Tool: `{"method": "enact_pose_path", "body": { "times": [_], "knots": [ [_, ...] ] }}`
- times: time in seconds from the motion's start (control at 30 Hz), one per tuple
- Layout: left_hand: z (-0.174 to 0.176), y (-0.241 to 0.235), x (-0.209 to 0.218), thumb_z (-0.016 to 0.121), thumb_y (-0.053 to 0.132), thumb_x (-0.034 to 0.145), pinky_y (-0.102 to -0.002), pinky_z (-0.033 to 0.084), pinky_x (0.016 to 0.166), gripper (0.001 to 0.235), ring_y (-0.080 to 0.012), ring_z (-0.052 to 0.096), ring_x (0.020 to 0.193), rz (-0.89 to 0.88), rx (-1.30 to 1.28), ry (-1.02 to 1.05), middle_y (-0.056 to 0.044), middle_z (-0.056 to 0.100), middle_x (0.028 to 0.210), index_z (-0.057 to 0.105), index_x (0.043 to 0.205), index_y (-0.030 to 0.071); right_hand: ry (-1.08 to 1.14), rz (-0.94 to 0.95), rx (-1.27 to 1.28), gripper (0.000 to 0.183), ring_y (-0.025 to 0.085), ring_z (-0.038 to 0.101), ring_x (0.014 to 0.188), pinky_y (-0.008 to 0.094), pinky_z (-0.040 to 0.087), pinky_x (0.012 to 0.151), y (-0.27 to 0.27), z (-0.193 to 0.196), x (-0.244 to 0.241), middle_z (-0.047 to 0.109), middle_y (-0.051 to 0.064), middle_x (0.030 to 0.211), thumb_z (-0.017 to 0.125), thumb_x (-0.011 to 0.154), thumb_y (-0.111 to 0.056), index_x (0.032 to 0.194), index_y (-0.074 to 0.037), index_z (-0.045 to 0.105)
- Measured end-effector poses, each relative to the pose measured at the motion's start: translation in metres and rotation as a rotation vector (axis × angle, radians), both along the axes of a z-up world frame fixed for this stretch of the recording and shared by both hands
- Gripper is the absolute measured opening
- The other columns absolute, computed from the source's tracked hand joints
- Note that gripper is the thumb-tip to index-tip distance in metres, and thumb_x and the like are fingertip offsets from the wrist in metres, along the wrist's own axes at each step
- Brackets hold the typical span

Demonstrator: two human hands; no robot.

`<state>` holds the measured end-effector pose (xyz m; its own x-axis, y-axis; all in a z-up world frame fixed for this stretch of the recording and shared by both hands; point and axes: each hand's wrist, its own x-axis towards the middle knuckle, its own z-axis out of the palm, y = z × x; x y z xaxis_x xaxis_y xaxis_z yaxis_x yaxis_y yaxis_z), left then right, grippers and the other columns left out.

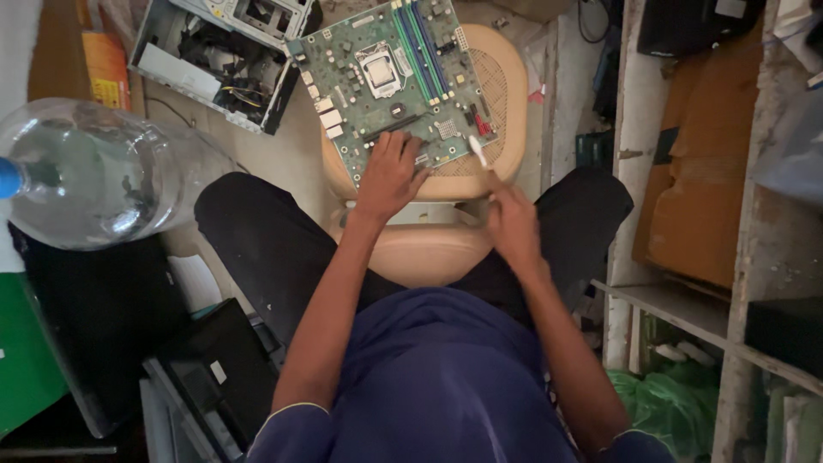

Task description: The person holds a computer motherboard and uses a toothbrush to scrub its surface, focusing on the CPU socket, RAM slots, and expansion slots. The person rotates the board to access different areas and continues brushing until the end of the clip.

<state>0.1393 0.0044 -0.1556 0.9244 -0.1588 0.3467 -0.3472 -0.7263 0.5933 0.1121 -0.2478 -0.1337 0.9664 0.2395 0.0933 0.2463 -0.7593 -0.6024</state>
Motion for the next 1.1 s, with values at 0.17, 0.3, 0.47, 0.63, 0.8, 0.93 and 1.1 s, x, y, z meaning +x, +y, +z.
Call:
{"method": "enact_pose_path", "body": {
  "times": [0.17, 0.3, 0.47, 0.63, 0.8, 0.93, 1.1],
  "knots": [
    [0.0, -0.001, -0.001, 0.082, 0.019, 0.082, -0.046, 0.046, 0.095, 0.049, -0.0368, 0.051, 0.109, -0.004, -0.004, -0.017, -0.017, 0.052, 0.114, 0.06, 0.119, -0.002, 0.026, -0.002, 0.004, 0.049, 0.045, 0.066, 0.09, 0.049, 0.052, 0.08, 0.002, 0.001, -0.001, 0.066, 0.025, 0.1, 0.059, 0.088, 0.006, 0.136, -0.003, 0.064],
    [0.0, 0.001, -0.001, 0.083, 0.019, 0.082, -0.046, 0.046, 0.096, 0.049, -0.0366, 0.051, 0.108, -0.005, 0.005, -0.001, -0.017, 0.052, 0.112, 0.06, 0.12, -0.003, -0.041, 0.007, -0.016, 0.052, 0.044, 0.065, 0.095, 0.05, 0.052, 0.086, 0.003, 0.0, -0.003, 0.067, 0.024, 0.102, 0.055, 0.086, 0.009, 0.136, -0.003, 0.063],
    [0.0, 0.0, 0.0, 0.082, 0.018, 0.081, -0.047, 0.046, 0.095, 0.048, -0.037, 0.051, 0.108, -0.008, 0.01, -0.011, -0.017, 0.052, 0.112, 0.06, 0.119, -0.002, 0.05, 0.022, 0.028, 0.052, 0.043, 0.065, 0.091, 0.049, 0.052, 0.082, 0.002, -0.007, -0.006, 0.065, 0.024, 0.097, 0.056, 0.086, 0.009, 0.136, -0.001, 0.064],
    [-0.001, 0.0, -0.002, 0.083, 0.019, 0.082, -0.047, 0.046, 0.096, 0.05, -0.0373, 0.051, 0.108, -0.004, 0.016, 0.004, -0.018, 0.051, 0.111, 0.06, 0.12, -0.003, -0.008, 0.0, 0.043, 0.043, 0.04, 0.067, 0.096, 0.046, 0.054, 0.086, 0.008, -0.015, -0.007, 0.068, 0.021, 0.104, 0.057, 0.09, 0.008, 0.13, -0.005, 0.066],
    [-0.002, -0.001, 0.0, 0.083, 0.02, 0.081, -0.047, 0.045, 0.094, 0.051, -0.0371, 0.051, 0.109, -0.001, 0.0, -0.004, -0.017, 0.052, 0.113, 0.06, 0.121, -0.003, 0.068, 0.056, -0.016, 0.046, 0.046, 0.064, 0.091, 0.051, 0.05, 0.08, 0.01, -0.016, -0.01, 0.065, 0.025, 0.1, 0.061, 0.089, 0.006, 0.133, -0.002, 0.068],
    [-0.002, 0.0, -0.003, 0.083, 0.02, 0.081, -0.047, 0.045, 0.095, 0.052, -0.0376, 0.051, 0.109, 0.006, 0.009, -0.013, -0.017, 0.052, 0.112, 0.06, 0.121, -0.003, 0.034, -0.004, 0.081, 0.046, 0.041, 0.068, 0.093, 0.047, 0.054, 0.083, 0.005, -0.02, -0.008, 0.067, 0.021, 0.102, 0.056, 0.086, 0.008, 0.13, -0.004, 0.065],
    [-0.002, 0.0, -0.002, 0.083, 0.021, 0.082, -0.047, 0.045, 0.095, 0.052, -0.0378, 0.051, 0.109, -0.004, -0.006, -0.021, -0.018, 0.052, 0.114, 0.06, 0.121, -0.003, 0.038, 0.064, -0.025, 0.025, 0.042, 0.067, 0.097, 0.048, 0.053, 0.087, 0.002, -0.029, -0.006, 0.067, 0.021, 0.104, 0.061, 0.089, 0.006, 0.111, -0.004, 0.068]
  ]
}}
